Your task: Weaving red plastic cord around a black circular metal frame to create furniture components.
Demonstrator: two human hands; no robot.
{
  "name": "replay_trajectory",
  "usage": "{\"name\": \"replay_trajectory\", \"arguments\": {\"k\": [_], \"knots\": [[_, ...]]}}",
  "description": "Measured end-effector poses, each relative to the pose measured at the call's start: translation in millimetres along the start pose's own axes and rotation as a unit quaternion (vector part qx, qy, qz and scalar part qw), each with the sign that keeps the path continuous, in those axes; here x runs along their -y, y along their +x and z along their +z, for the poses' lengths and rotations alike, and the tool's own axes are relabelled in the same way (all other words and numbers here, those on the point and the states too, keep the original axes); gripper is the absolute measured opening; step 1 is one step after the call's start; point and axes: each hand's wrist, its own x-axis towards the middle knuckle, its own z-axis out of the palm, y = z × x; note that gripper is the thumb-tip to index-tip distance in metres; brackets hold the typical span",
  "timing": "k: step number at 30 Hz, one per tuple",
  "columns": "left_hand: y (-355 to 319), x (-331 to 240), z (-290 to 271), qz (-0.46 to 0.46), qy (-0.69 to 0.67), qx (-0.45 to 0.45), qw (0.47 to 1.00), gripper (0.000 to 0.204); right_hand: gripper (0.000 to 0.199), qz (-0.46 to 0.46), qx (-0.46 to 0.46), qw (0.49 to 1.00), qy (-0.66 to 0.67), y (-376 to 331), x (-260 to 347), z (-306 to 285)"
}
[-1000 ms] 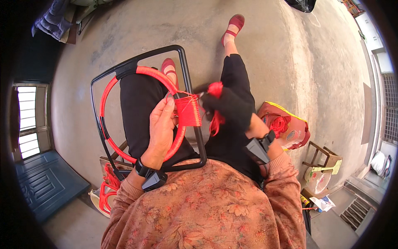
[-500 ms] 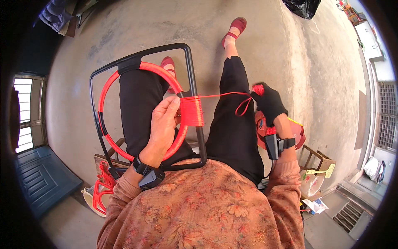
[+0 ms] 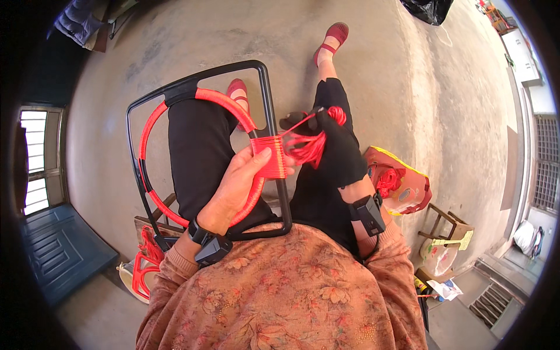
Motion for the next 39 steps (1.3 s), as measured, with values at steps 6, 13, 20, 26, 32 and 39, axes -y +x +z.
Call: {"name": "replay_trajectory", "arguments": {"k": [6, 13, 20, 26, 32, 39], "knots": [[-6.1, -5.1, 5.0, -0.026, -0.011, 0.039, 0.999, 0.038, 0.015, 0.021, 0.01, 0.999, 0.041, 4.5, 0.2, 32.3], [-5.4, 2.1, 3.5, -0.001, -0.054, -0.058, 0.997, 0.027, 0.017, -0.007, 0.052, 0.898, -0.436, -0.2, 0.5, 37.9], [-3.8, 5.1, -8.9, 0.069, 0.01, -0.13, 0.989, 0.018, 0.016, -0.031, 0.038, 0.857, -0.513, -4.4, -4.6, 37.2], [-5.4, 6.1, -11.0, 0.07, 0.049, -0.114, 0.99, 0.017, 0.016, 0.01, 0.029, 0.87, -0.492, -7.8, -3.4, 35.1], [-3.1, -6.0, -7.0, 0.006, 0.056, -0.091, 0.994, 0.014, 0.018, 0.007, 0.037, 0.888, -0.458, -7.0, -2.2, 43.5], [-2.6, -23.5, 3.9, -0.016, 0.09, -0.033, 0.995, 0.025, 0.018, 0.062, 0.057, 0.921, -0.38, -12.0, -12.2, 41.3]]}}
